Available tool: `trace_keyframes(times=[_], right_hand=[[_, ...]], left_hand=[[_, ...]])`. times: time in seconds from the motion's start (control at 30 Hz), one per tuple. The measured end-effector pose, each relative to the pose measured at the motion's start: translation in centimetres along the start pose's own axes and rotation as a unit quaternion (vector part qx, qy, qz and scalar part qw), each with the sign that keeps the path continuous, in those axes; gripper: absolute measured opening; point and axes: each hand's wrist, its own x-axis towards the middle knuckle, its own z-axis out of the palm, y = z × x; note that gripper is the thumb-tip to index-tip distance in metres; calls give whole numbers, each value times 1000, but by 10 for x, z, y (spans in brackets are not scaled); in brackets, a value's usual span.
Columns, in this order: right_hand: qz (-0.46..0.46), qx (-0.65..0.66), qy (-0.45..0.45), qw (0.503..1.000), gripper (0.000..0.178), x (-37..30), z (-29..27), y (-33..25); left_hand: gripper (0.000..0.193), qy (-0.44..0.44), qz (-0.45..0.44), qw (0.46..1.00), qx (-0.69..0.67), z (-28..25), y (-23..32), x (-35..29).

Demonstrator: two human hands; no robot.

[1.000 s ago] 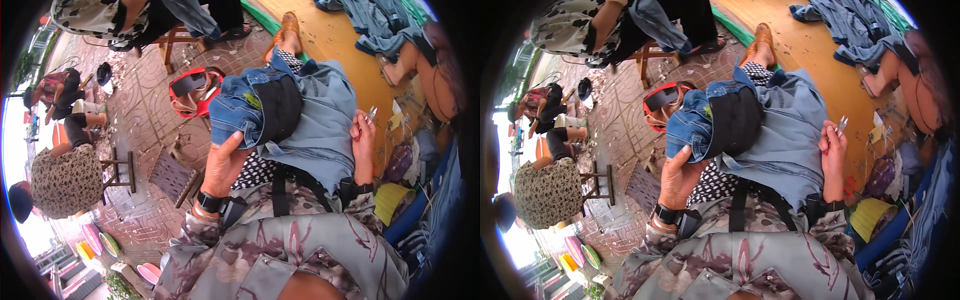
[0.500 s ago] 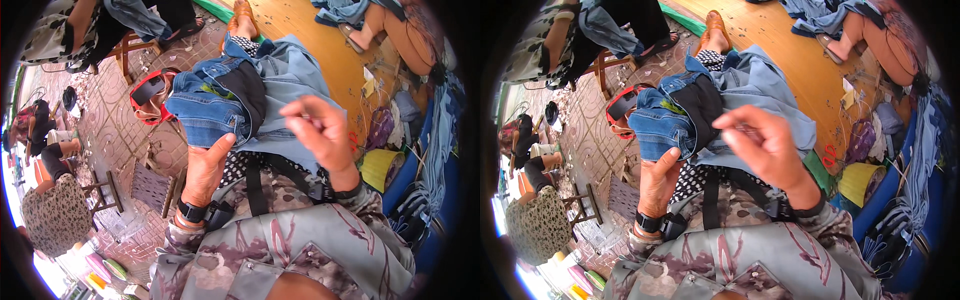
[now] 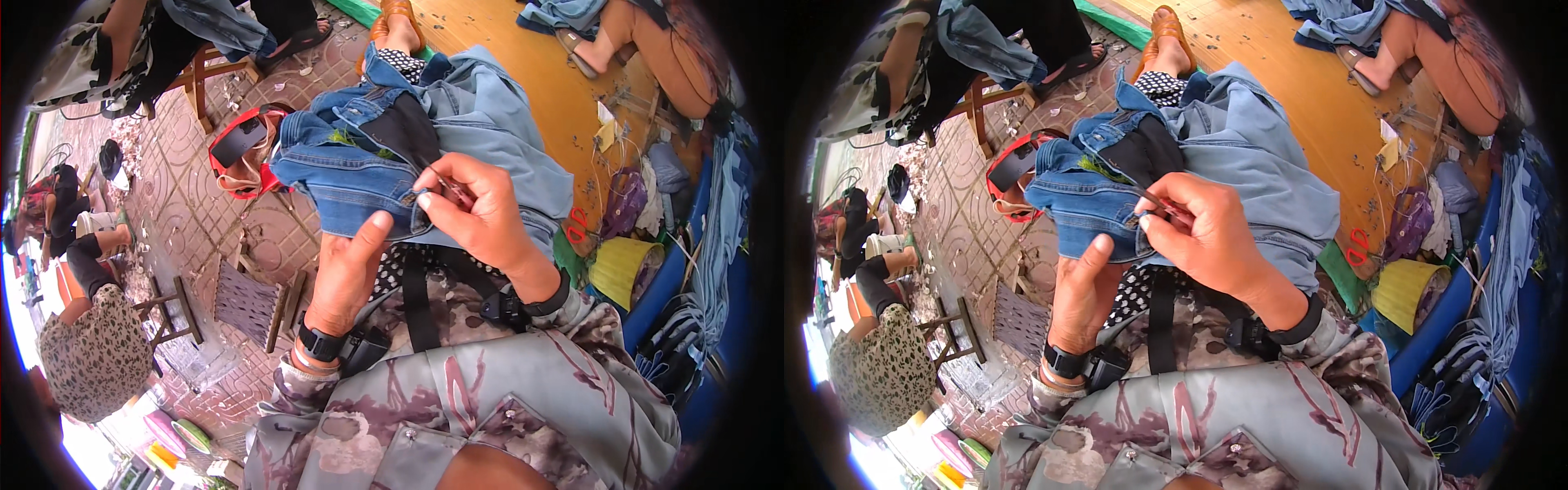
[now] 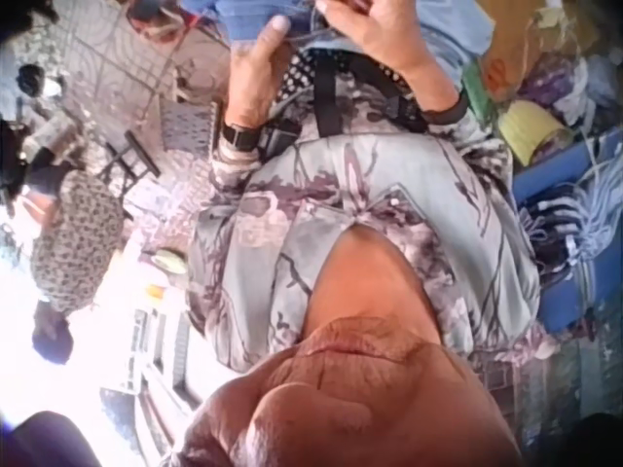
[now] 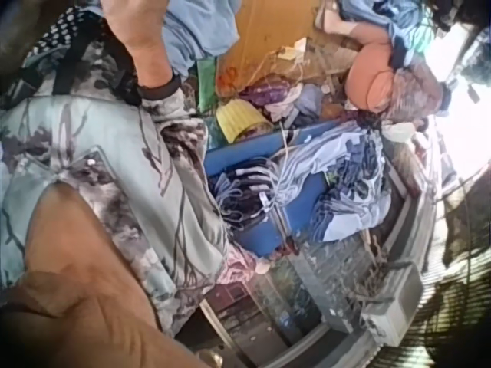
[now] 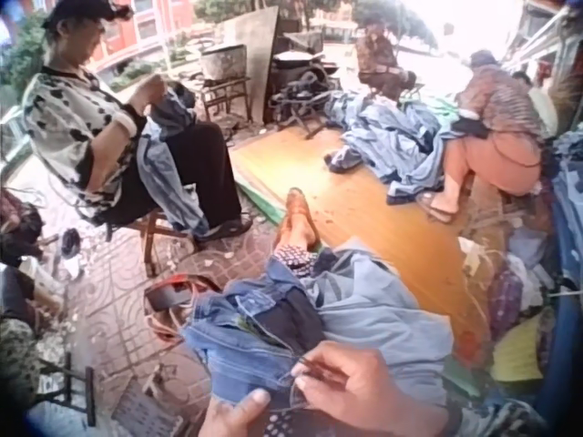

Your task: The recorder uses scissors and thread to trim loose threads and repair denim jeans.

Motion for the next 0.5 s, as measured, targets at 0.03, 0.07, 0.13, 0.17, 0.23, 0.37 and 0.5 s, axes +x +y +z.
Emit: trace_keyframes(times=[0.03,0.07,0.13,0.17,0.23,0.37,0.5], right_hand=[[7,2,2,1000,8,-1,-3,1],[14,4,4,1000,7,-2,-5,2],[14,17,1,1000,6,-5,-9,2],[9,16,-3,1000,5,-6,-10,3],[5,18,-5,1000,5,-9,-14,4],[18,21,5,1000,5,-12,-22,4],[13,9,-14,1000,5,-13,-25,8]], left_hand=[[43,-25,-18,999,-18,-4,0,2],[43,-24,-18,999,-16,-8,0,5],[42,11,-37,982,-186,-17,1,10],[40,21,-20,972,-234,-24,0,12],[38,44,10,966,-254,-34,2,14],[31,67,76,966,-236,-42,9,11],[28,60,123,970,-199,-33,26,2]])
